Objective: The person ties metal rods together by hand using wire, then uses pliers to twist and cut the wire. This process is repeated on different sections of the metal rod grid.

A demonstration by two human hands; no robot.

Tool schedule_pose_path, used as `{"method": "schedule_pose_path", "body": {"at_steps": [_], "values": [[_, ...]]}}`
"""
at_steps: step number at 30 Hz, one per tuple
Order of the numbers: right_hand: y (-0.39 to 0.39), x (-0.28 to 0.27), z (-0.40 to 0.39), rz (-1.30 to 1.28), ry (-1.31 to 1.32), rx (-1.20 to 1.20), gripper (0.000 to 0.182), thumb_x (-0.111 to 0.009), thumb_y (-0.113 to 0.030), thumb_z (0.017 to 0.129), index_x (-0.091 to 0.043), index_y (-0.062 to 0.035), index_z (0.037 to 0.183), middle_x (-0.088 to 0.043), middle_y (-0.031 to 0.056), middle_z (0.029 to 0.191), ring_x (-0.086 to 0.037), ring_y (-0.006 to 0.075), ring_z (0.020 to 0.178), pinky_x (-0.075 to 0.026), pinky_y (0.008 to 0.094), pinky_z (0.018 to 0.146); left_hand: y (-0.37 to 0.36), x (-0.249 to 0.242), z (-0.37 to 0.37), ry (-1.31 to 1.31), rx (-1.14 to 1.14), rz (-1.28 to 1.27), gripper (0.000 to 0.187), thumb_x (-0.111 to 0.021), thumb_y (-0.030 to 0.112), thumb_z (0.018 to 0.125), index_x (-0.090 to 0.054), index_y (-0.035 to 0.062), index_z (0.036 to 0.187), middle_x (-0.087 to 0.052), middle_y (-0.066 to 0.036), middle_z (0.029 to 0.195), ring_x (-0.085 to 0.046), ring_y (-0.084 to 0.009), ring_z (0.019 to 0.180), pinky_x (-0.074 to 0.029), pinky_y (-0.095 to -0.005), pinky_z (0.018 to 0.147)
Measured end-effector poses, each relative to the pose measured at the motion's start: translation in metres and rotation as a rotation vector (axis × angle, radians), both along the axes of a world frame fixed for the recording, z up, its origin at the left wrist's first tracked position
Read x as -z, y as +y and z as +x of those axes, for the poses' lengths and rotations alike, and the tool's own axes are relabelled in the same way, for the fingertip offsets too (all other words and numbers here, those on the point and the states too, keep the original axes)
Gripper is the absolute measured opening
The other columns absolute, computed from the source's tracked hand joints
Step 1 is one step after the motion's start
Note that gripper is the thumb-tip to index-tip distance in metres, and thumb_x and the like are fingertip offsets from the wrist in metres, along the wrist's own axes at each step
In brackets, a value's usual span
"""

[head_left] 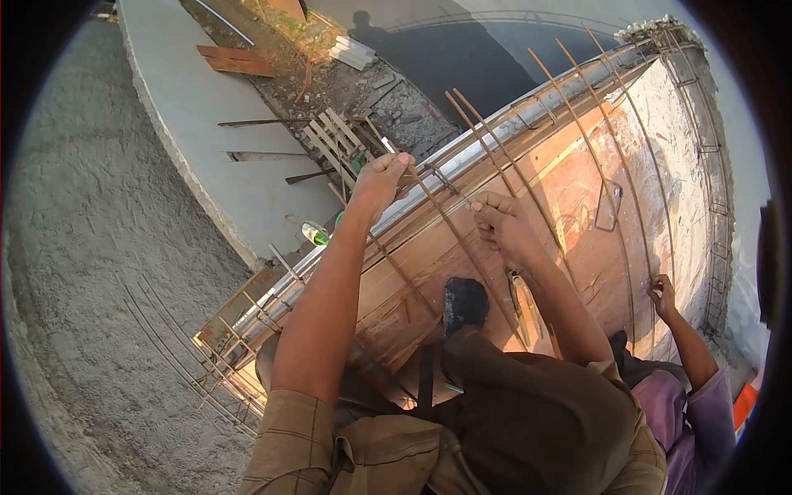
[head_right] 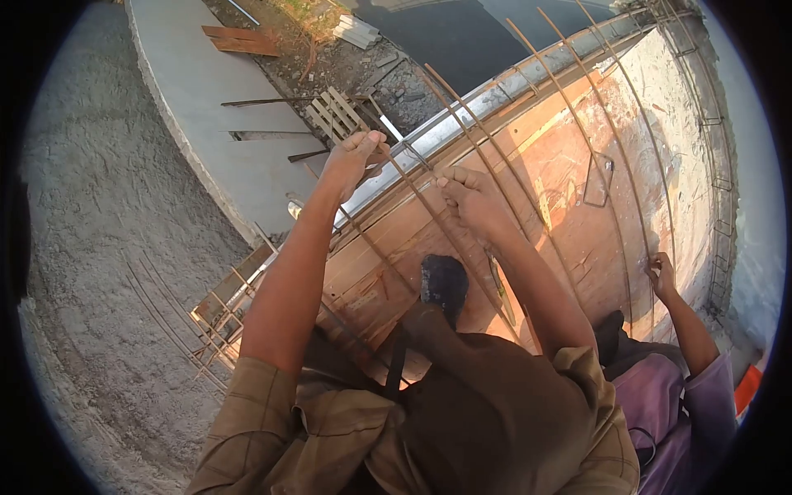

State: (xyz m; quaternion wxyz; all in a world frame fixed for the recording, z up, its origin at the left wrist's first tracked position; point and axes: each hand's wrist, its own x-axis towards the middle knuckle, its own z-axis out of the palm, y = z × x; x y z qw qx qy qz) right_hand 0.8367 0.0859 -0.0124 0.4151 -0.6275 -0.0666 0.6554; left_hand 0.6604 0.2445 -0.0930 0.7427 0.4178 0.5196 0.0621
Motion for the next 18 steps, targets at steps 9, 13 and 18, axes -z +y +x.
{"method": "schedule_pose_path", "body": {"at_steps": [9,13,18], "values": [[0.015,0.041,-0.013,0.110,-0.829,-0.415,0.021,-0.054,-0.012,0.087,-0.064,0.0035,0.079,-0.062,0.0194,0.070,-0.062,0.0346,0.066,-0.049,0.0439,0.065,-0.002,-0.008,0.012,0.020,0.211,0.077,0.032,-0.056,0.043,0.100,-0.068,0.0146,0.110,-0.066,0.004,0.103,-0.060,-0.0108,0.099,-0.046,-0.0314,0.085],[0.046,0.033,-0.011,0.157,-0.925,-0.602,0.021,-0.052,-0.011,0.082,-0.067,0.0035,0.078,-0.063,0.0297,0.079,-0.064,0.0453,0.082,-0.050,0.0506,0.075,-0.005,-0.010,0.009,0.015,0.215,0.043,0.037,-0.056,0.044,0.099,-0.067,0.0161,0.121,-0.066,0.002,0.111,-0.060,-0.0120,0.106,-0.046,-0.0320,0.088],[0.051,0.030,0.008,0.184,-0.942,-0.746,0.021,-0.050,-0.011,0.082,-0.066,0.0023,0.078,-0.061,0.0266,0.073,-0.064,0.0426,0.074,-0.049,0.0486,0.070,0.001,-0.009,0.009,-0.058,0.275,-0.077,0.041,-0.052,0.041,0.101,-0.058,0.0160,0.133,-0.064,-0.001,0.123,-0.059,-0.0156,0.115,-0.045,-0.0322,0.089]]}}
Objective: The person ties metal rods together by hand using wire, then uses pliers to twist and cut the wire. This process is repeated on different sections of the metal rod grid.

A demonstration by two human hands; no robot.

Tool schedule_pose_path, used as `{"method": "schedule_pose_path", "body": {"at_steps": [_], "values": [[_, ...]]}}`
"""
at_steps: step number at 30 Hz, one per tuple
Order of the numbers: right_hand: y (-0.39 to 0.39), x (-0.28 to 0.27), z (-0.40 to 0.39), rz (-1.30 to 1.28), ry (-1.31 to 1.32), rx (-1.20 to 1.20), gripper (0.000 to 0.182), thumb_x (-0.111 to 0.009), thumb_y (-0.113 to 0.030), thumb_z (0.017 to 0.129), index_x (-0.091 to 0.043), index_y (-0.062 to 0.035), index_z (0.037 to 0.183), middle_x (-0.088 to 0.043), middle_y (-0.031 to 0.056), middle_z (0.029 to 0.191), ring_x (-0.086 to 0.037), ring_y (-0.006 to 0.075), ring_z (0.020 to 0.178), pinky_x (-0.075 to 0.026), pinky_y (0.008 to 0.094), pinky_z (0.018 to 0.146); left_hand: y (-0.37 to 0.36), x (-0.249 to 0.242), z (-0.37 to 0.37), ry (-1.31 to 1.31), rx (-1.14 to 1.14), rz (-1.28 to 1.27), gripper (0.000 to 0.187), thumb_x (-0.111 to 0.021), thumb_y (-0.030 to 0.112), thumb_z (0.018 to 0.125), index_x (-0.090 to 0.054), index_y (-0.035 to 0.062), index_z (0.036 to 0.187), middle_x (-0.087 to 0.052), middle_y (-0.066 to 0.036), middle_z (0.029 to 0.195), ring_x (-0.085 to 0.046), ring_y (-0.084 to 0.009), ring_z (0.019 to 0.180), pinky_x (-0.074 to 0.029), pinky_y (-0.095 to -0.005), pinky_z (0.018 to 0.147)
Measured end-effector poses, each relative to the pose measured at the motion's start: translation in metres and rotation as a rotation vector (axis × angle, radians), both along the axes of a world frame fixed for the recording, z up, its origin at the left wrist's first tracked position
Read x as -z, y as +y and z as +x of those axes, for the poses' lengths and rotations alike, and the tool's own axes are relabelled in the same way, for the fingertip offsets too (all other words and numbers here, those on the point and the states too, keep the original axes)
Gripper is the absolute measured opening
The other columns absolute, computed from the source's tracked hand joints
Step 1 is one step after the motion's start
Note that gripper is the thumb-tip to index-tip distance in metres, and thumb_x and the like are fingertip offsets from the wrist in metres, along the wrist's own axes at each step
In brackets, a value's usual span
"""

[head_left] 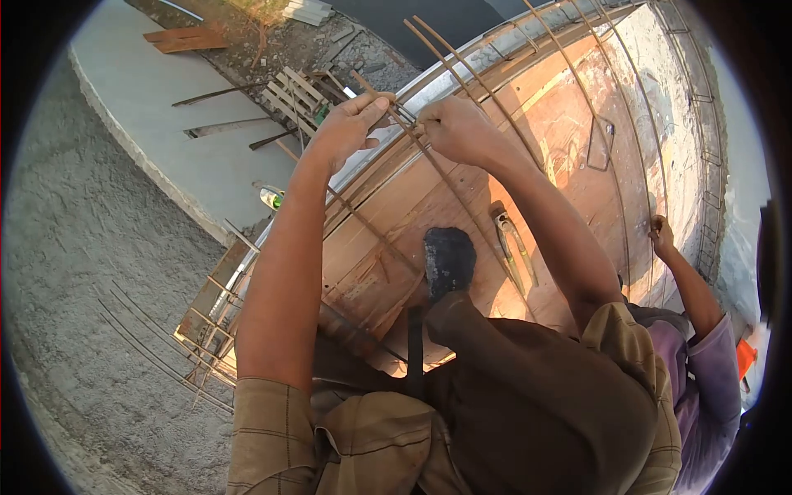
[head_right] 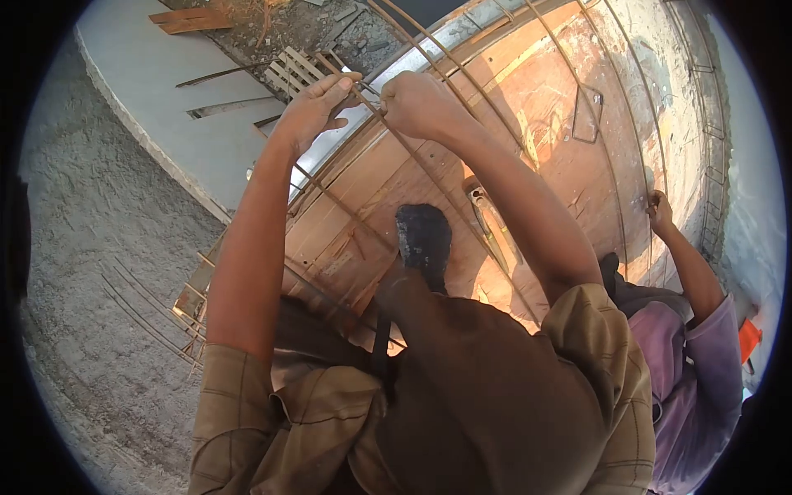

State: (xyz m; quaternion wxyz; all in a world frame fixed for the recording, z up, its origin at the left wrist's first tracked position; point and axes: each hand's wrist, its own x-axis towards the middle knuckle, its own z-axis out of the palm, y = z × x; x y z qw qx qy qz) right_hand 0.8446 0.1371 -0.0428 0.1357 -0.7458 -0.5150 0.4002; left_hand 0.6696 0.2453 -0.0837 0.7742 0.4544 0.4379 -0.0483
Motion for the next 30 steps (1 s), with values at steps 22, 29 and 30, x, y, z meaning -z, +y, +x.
{"method": "schedule_pose_path", "body": {"at_steps": [22,29,30], "values": [[0.002,0.009,-0.034,0.282,-0.410,-0.249,0.006,-0.059,-0.005,0.078,-0.064,-0.0018,0.080,-0.063,0.0145,0.085,-0.067,0.0344,0.083,-0.056,0.0433,0.070,0.018,0.040,-0.005,0.024,0.048,-0.265,0.025,-0.059,0.020,0.098,-0.066,0.0007,0.112,-0.068,-0.006,0.100,-0.064,-0.0100,0.087,-0.053,-0.0203,0.075],[0.007,0.022,-0.032,0.375,-0.404,-0.176,0.007,-0.060,-0.009,0.083,-0.059,-0.0021,0.082,-0.061,0.0151,0.087,-0.066,0.0350,0.082,-0.055,0.0443,0.068,0.019,0.031,-0.015,-0.159,-0.306,-0.280,0.024,-0.067,0.008,0.092,-0.065,-0.0007,0.115,-0.068,-0.005,0.101,-0.064,-0.0118,0.094,-0.054,-0.0226,0.082],[0.008,0.021,-0.031,0.355,-0.404,-0.180,0.005,-0.060,-0.007,0.081,-0.058,-0.0022,0.082,-0.061,0.0157,0.088,-0.067,0.0350,0.083,-0.055,0.0438,0.068,0.018,0.026,-0.017,-0.188,-0.327,-0.283,0.027,-0.068,0.008,0.091,-0.065,-0.0005,0.116,-0.068,-0.005,0.102,-0.064,-0.0119,0.095,-0.053,-0.0227,0.083]]}}
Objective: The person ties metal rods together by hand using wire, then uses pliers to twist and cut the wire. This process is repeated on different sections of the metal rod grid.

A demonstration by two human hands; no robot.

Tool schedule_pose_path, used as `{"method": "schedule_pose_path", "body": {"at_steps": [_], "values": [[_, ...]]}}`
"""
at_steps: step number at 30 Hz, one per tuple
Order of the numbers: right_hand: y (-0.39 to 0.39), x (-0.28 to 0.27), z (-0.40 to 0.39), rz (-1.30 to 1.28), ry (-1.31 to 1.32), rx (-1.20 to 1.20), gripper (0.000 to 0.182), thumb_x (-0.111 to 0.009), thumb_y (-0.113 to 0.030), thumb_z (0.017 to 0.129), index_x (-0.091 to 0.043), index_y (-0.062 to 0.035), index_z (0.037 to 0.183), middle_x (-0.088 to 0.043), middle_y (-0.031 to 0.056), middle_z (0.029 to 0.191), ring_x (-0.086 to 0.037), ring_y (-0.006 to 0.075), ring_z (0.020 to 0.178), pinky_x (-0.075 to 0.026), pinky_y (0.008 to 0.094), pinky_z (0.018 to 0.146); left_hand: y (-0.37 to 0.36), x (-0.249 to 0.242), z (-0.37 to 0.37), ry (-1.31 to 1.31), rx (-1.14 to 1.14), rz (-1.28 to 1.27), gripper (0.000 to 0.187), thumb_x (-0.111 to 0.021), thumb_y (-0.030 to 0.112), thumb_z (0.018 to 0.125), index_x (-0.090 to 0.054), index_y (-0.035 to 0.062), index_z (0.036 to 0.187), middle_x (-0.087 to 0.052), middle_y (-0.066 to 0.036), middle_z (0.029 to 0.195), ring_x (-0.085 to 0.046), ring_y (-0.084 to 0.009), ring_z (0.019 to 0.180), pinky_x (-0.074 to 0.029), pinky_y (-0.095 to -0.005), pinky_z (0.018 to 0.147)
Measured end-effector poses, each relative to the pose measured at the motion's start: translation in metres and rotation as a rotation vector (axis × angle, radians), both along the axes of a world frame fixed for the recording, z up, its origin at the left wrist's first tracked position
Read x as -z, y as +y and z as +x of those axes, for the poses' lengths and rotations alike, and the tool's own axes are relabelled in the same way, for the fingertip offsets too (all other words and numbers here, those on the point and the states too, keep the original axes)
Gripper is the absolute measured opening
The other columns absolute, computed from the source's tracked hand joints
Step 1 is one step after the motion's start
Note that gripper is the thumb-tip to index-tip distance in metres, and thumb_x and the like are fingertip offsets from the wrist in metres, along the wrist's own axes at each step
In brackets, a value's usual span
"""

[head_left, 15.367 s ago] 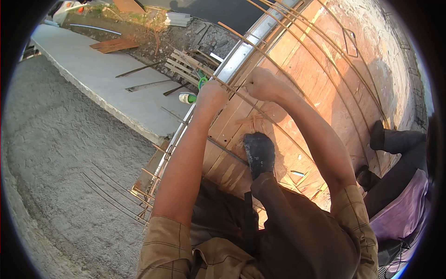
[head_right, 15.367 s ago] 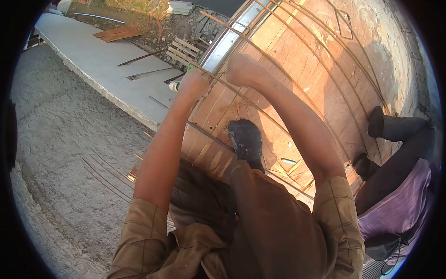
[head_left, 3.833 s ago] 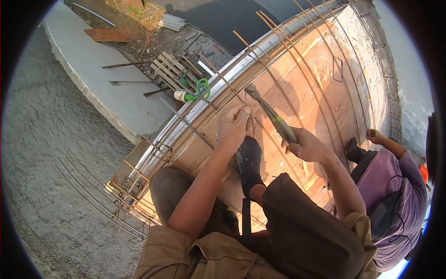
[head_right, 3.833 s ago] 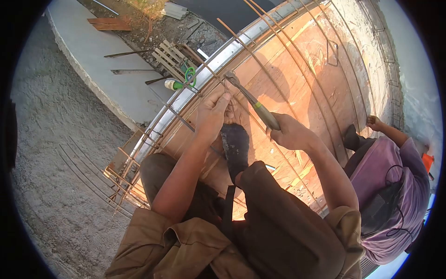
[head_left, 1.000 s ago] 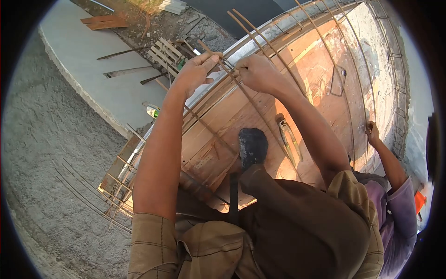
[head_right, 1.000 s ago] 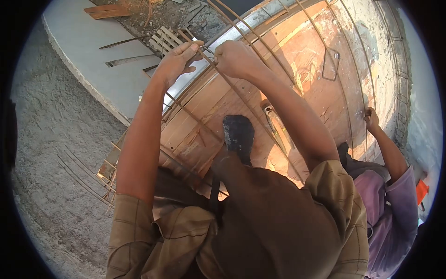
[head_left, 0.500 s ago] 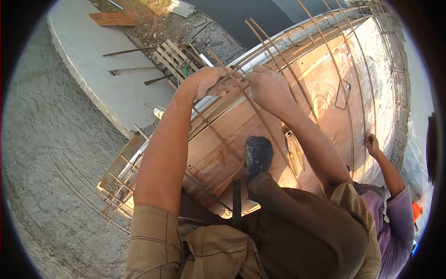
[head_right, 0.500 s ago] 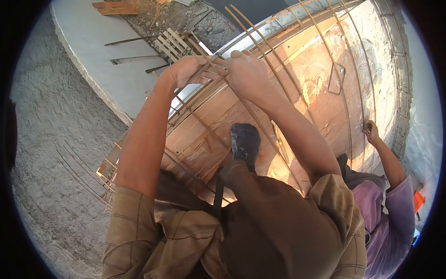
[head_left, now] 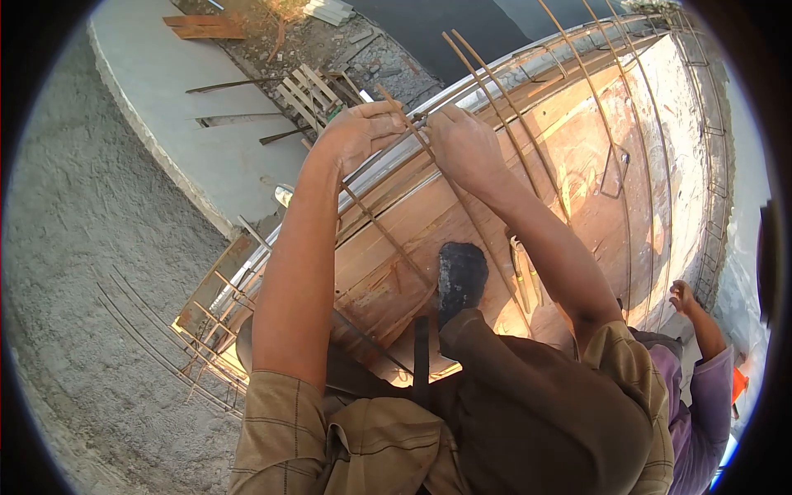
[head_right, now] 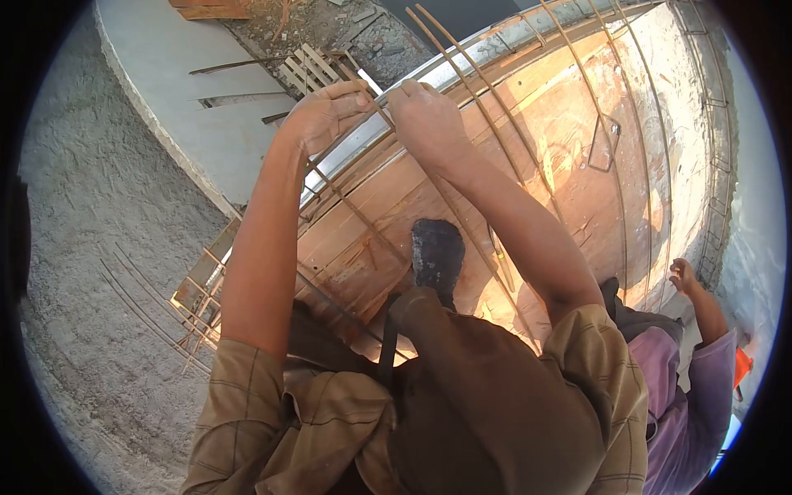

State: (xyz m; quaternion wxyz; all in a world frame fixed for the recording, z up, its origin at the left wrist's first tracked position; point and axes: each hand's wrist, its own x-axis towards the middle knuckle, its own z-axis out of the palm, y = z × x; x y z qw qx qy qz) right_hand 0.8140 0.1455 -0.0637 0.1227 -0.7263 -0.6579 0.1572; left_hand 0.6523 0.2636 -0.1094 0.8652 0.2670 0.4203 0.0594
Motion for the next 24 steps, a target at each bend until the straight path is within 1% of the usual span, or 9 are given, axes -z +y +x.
{"method": "schedule_pose_path", "body": {"at_steps": [3,6,9,12,15,18,21,24], "values": [[-0.002,-0.003,0.002,-0.012,0.036,0.021,0.007,-0.059,-0.009,0.084,-0.058,-0.0021,0.084,-0.062,0.0159,0.086,-0.067,0.0356,0.082,-0.055,0.0447,0.068,-0.005,-0.018,-0.008,0.129,0.138,0.313,0.031,-0.073,0.011,0.088,-0.067,0.0014,0.116,-0.070,-0.005,0.100,-0.064,-0.0127,0.097,-0.051,-0.0233,0.085],[-0.003,-0.002,-0.001,0.016,0.079,0.067,0.009,-0.058,-0.011,0.087,-0.058,-0.0022,0.085,-0.062,0.0159,0.084,-0.067,0.0355,0.079,-0.055,0.0449,0.067,0.005,-0.031,-0.005,0.269,0.438,0.659,0.031,-0.076,0.016,0.086,-0.070,0.0025,0.112,-0.071,-0.004,0.095,-0.065,-0.0129,0.092,-0.051,-0.0256,0.081],[-0.006,0.001,-0.003,0.044,0.148,0.115,0.015,-0.059,-0.016,0.092,-0.057,-0.0015,0.087,-0.059,0.0183,0.085,-0.062,0.0396,0.077,-0.052,0.0473,0.068,0.019,-0.024,-0.002,0.363,0.692,0.655,0.028,-0.077,0.020,0.084,-0.073,0.0034,0.106,-0.070,-0.004,0.089,-0.065,-0.0135,0.084,-0.052,-0.0286,0.076],[-0.009,0.007,-0.003,0.069,0.141,0.113,0.015,-0.059,-0.016,0.092,-0.055,-0.0017,0.087,-0.060,0.0181,0.085,-0.063,0.0393,0.077,-0.052,0.0473,0.067,0.031,-0.029,-0.002,0.349,0.767,0.657,0.024,-0.075,0.019,0.085,-0.073,0.0020,0.102,-0.069,-0.004,0.085,-0.063,-0.0135,0.075,-0.052,-0.0294,0.070],[-0.008,0.009,-0.004,0.064,0.154,0.111,0.016,-0.059,-0.017,0.093,-0.055,-0.0017,0.087,-0.060,0.0181,0.085,-0.063,0.0392,0.076,-0.052,0.0473,0.066,0.026,-0.031,0.001,0.394,0.694,0.734,0.019,-0.073,0.018,0.086,-0.074,0.0017,0.097,-0.069,-0.004,0.081,-0.062,-0.0133,0.070,-0.051,-0.0291,0.066],[-0.006,0.005,-0.004,0.016,0.079,0.089,0.007,-0.056,-0.009,0.087,-0.056,-0.0023,0.085,-0.063,0.0172,0.086,-0.067,0.0347,0.080,-0.056,0.0441,0.068,0.014,-0.038,0.004,0.447,0.551,0.833,0.018,-0.072,0.017,0.087,-0.073,0.0008,0.093,-0.068,-0.004,0.078,-0.060,-0.0120,0.066,-0.050,-0.0283,0.063],[-0.002,0.004,-0.005,-0.011,0.075,0.081,0.008,-0.056,-0.009,0.088,-0.056,-0.0012,0.087,-0.063,0.0184,0.087,-0.067,0.0359,0.082,-0.055,0.0453,0.070,-0.004,-0.055,0.012,0.422,0.391,0.846,0.017,-0.071,0.017,0.088,-0.071,0.0001,0.091,-0.067,-0.003,0.077,-0.060,-0.0096,0.067,-0.049,-0.0265,0.063],[-0.001,-0.003,-0.005,-0.042,0.186,0.131,0.008,-0.055,-0.008,0.088,-0.056,0.0000,0.088,-0.063,0.0203,0.089,-0.066,0.0389,0.082,-0.054,0.0475,0.071,-0.022,-0.051,0.013,0.372,0.207,0.878,0.016,-0.071,0.014,0.088,-0.071,-0.0009,0.094,-0.068,-0.003,0.079,-0.058,-0.0073,0.069,-0.048,-0.0243,0.063]]}}
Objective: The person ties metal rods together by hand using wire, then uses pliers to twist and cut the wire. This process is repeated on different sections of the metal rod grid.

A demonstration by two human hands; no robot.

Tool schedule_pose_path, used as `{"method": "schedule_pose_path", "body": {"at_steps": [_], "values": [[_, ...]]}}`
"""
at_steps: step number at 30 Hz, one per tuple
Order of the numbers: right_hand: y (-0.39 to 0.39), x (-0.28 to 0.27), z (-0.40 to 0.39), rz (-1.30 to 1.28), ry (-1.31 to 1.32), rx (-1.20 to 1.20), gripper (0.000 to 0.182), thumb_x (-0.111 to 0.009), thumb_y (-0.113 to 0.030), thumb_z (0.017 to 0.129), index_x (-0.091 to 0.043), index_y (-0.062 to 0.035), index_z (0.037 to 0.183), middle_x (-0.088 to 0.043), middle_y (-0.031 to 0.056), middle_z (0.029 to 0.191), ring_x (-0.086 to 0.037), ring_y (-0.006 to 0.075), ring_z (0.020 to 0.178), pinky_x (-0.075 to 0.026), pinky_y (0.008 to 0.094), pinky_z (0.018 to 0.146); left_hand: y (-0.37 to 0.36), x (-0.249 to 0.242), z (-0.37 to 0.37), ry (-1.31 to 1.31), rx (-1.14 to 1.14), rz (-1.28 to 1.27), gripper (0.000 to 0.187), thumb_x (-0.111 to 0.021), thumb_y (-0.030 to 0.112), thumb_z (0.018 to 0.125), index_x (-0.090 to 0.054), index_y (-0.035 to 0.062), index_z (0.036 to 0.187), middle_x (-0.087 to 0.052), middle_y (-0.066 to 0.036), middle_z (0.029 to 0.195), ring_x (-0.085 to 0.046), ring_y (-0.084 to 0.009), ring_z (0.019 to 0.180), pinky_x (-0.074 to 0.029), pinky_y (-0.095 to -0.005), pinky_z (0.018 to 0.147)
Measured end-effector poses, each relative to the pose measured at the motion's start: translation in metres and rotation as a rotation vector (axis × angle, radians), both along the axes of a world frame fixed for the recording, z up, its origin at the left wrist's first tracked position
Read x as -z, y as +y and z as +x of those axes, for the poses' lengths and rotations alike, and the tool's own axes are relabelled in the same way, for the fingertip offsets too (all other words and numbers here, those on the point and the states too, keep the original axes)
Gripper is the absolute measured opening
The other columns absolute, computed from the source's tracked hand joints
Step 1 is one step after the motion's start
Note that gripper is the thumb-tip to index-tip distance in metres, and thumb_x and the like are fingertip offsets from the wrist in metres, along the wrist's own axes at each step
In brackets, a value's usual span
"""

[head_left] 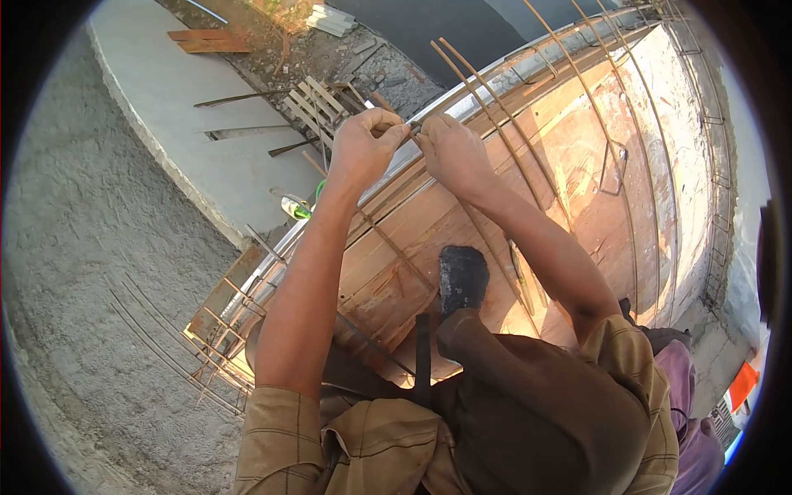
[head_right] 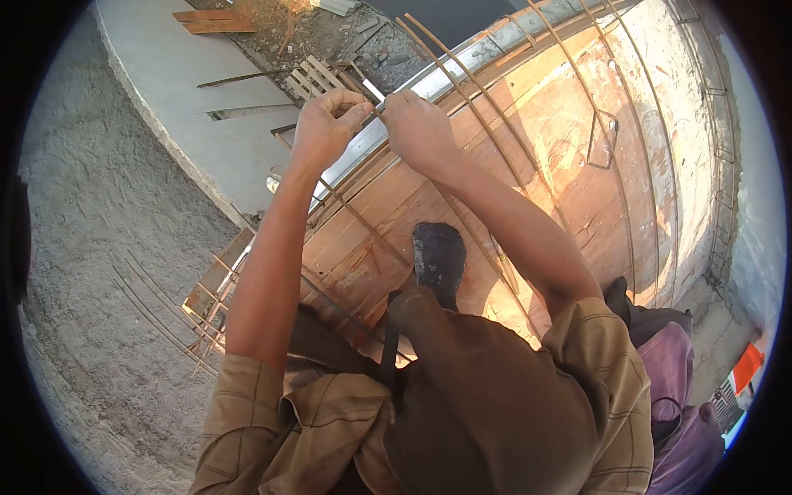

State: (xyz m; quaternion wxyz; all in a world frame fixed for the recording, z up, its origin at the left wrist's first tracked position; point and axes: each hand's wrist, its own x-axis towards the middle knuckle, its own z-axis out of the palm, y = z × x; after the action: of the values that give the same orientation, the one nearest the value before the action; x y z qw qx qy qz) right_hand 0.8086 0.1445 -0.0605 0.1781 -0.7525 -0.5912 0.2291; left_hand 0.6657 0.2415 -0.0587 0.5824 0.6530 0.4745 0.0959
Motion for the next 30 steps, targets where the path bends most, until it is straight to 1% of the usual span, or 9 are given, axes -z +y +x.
{"method": "schedule_pose_path", "body": {"at_steps": [4,7,10,12,16,20,23,29,30], "values": [[-0.004,0.003,0.002,0.033,0.120,0.073,0.010,-0.055,-0.009,0.087,-0.056,0.0012,0.087,-0.063,0.0226,0.090,-0.065,0.0416,0.081,-0.053,0.0499,0.072,-0.006,0.007,0.002,-0.190,-0.201,-0.271,0.014,-0.071,0.010,0.089,-0.071,0.0007,0.099,-0.066,0.001,0.082,-0.055,-0.0057,0.071,-0.046,-0.0216,0.064],[-0.004,0.007,-0.001,0.066,0.134,0.118,0.010,-0.056,-0.008,0.087,-0.057,0.0015,0.086,-0.062,0.0234,0.087,-0.064,0.0422,0.080,-0.052,0.0500,0.071,-0.005,0.016,-0.004,-0.180,-0.130,-0.278,0.013,-0.070,0.010,0.090,-0.071,0.0008,0.099,-0.066,0.001,0.083,-0.055,-0.0059,0.071,-0.047,-0.0216,0.065],[-0.005,0.010,0.001,0.084,0.209,0.185,0.010,-0.057,-0.008,0.087,-0.058,0.0013,0.084,-0.061,0.0238,0.084,-0.062,0.0435,0.080,-0.050,0.0499,0.071,-0.009,0.023,-0.002,-0.222,-0.106,-0.228,0.014,-0.070,0.010,0.091,-0.071,-0.0008,0.100,-0.068,-0.001,0.085,-0.058,-0.0072,0.073,-0.049,-0.0223,0.067],[-0.006,0.009,0.001,0.093,0.313,0.208,0.012,-0.055,-0.009,0.087,-0.057,0.0018,0.083,-0.060,0.0265,0.083,-0.062,0.0463,0.080,-0.050,0.0523,0.072,-0.017,0.024,0.006,-0.191,-0.073,-0.008,0.014,-0.070,0.008,0.090,-0.071,-0.0016,0.100,-0.069,-0.003,0.086,-0.060,-0.0082,0.075,-0.049,-0.0232,0.068],[-0.007,-0.003,-0.002,0.123,0.438,0.320,0.012,-0.061,-0.009,0.084,-0.065,0.0027,0.085,-0.065,0.0239,0.082,-0.064,0.0438,0.077,-0.051,0.0472,0.069,-0.021,0.013,0.021,-0.137,-0.008,0.308,0.016,-0.070,0.006,0.088,-0.071,-0.0022,0.102,-0.072,-0.007,0.088,-0.063,-0.0103,0.078,-0.051,-0.0256,0.070],[-0.012,-0.010,-0.001,0.090,0.566,0.397,0.015,-0.062,-0.006,0.084,-0.069,0.0016,0.094,-0.069,0.0198,0.085,-0.068,0.0355,0.079,-0.053,0.0392,0.070,-0.025,0.011,0.023,-0.138,-0.160,0.107,0.021,-0.071,0.007,0.085,-0.071,-0.0008,0.105,-0.072,-0.014,0.092,-0.068,-0.0181,0.081,-0.053,-0.0288,0.072],[-0.023,0.004,0.005,0.177,0.589,0.279,0.015,-0.062,-0.002,0.086,-0.070,0.0008,0.098,-0.069,0.0162,0.090,-0.068,0.0257,0.077,-0.053,0.0344,0.069,-0.028,0.006,0.019,-0.156,-0.142,0.149,0.024,-0.070,0.006,0.084,-0.069,-0.0003,0.108,-0.071,-0.018,0.098,-0.070,-0.0255,0.087,-0.054,-0.0330,0.075],[-0.011,-0.005,0.011,0.285,0.291,-0.073,0.015,-0.060,0.001,0.083,-0.065,0.0004,0.097,-0.066,0.0177,0.090,-0.067,0.0358,0.083,-0.054,0.0414,0.072,-0.039,0.011,0.010,-0.198,-0.010,0.325,0.043,-0.067,0.000,0.079,-0.064,0.0019,0.122,-0.067,-0.021,0.110,-0.067,-0.0358,0.097,-0.053,-0.0397,0.086],[-0.007,-0.006,0.012,0.243,0.213,-0.112,0.015,-0.060,0.001,0.082,-0.064,0.0001,0.096,-0.065,0.0173,0.089,-0.066,0.0357,0.082,-0.054,0.0422,0.072,-0.041,0.013,0.012,-0.175,-0.025,0.380,0.045,-0.068,-0.001,0.078,-0.064,0.0026,0.123,-0.068,-0.020,0.109,-0.067,-0.0338,0.098,-0.054,-0.0383,0.086]]}}
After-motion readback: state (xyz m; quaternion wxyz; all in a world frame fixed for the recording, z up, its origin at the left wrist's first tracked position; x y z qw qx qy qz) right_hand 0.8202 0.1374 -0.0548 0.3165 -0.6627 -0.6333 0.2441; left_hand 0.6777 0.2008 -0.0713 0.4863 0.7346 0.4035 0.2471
